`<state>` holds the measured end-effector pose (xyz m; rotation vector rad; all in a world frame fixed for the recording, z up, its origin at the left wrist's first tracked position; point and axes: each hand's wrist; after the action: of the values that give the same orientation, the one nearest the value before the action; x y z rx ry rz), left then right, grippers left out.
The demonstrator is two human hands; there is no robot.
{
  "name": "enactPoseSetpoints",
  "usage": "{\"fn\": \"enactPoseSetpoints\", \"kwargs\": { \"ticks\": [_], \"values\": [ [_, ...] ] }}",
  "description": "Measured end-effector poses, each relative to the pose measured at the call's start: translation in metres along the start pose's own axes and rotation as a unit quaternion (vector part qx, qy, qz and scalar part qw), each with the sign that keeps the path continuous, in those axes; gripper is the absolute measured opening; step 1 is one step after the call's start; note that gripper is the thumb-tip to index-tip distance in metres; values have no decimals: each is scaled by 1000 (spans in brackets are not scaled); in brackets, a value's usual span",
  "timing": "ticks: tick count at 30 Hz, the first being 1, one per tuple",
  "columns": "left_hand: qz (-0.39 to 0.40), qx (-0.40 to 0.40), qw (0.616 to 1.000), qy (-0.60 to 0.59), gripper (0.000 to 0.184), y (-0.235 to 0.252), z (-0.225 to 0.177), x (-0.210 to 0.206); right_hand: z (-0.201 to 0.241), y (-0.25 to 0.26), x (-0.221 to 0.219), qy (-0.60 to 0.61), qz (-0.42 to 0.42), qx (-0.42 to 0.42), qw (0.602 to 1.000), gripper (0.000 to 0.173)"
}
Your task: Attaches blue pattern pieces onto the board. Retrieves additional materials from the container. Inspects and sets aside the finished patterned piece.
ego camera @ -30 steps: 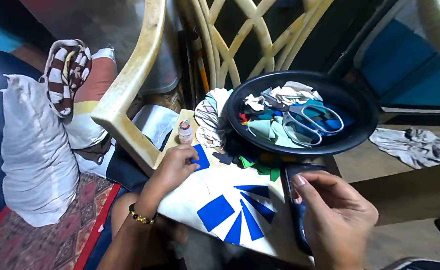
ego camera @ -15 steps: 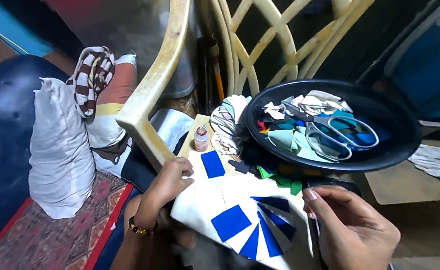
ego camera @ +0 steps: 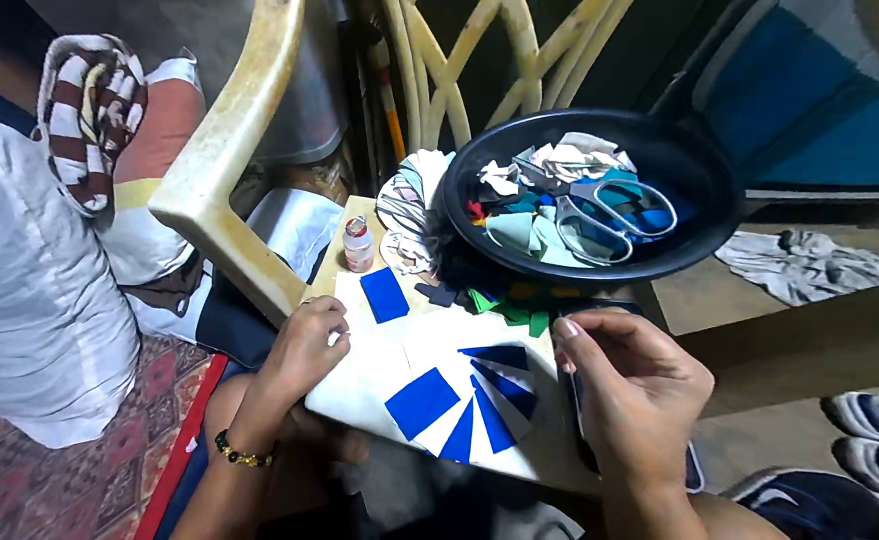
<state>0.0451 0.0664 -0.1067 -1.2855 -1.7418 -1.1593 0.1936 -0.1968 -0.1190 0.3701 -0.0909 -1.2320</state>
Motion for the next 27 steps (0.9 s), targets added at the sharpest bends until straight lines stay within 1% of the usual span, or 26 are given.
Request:
{"fn": "enactPoseSetpoints", "kwargs": {
  "ticks": [4,6,9,12,14,16,18,20,23,27],
  "values": [
    [-12,-27,999,21,10,-7,3,-4,0,-3,-1,-11,10,9,1000,5],
    [-27,-37,999,24,11,-4,2,-3,0,-3,-5,-6,-2,14,1000,5],
    [-60,-55,997,4,16,6,0,3,0,-4,-10,19,-12,-6,1000,5],
    [-132,-108,985,3,19,37,-16,13,0,-7,-14,14,6,-24,1000,5],
    [-149,-165,975,-12,19,70,-35,18,1,-8,-15,-12,31,-19,999,6],
    [-124,-213,969,-32,17,110,-55,21,3,-9,-17,-54,56,6,997,7],
    [-67,-228,970,-51,14,152,-70,21,5,-9,-19,-95,71,32,992,7],
    [6,-197,978,-68,17,195,-78,19,4,-8,-21,-125,78,51,988,7],
    [98,-127,985,-58,22,251,-76,8,0,-7,-20,-147,83,62,984,9],
    [142,-84,986,-19,20,295,-61,-10,-1,-3,-17,-156,86,82,981,12]
  ]
}}
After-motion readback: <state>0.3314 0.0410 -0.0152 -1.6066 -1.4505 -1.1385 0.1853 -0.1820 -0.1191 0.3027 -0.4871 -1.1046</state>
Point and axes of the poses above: each hand's wrist, its own y-axis towards the middle knuckle, its own x-axis out of the back of the hand, z = x × y, and after that the axes turned 13 degrees about -x, right-handed
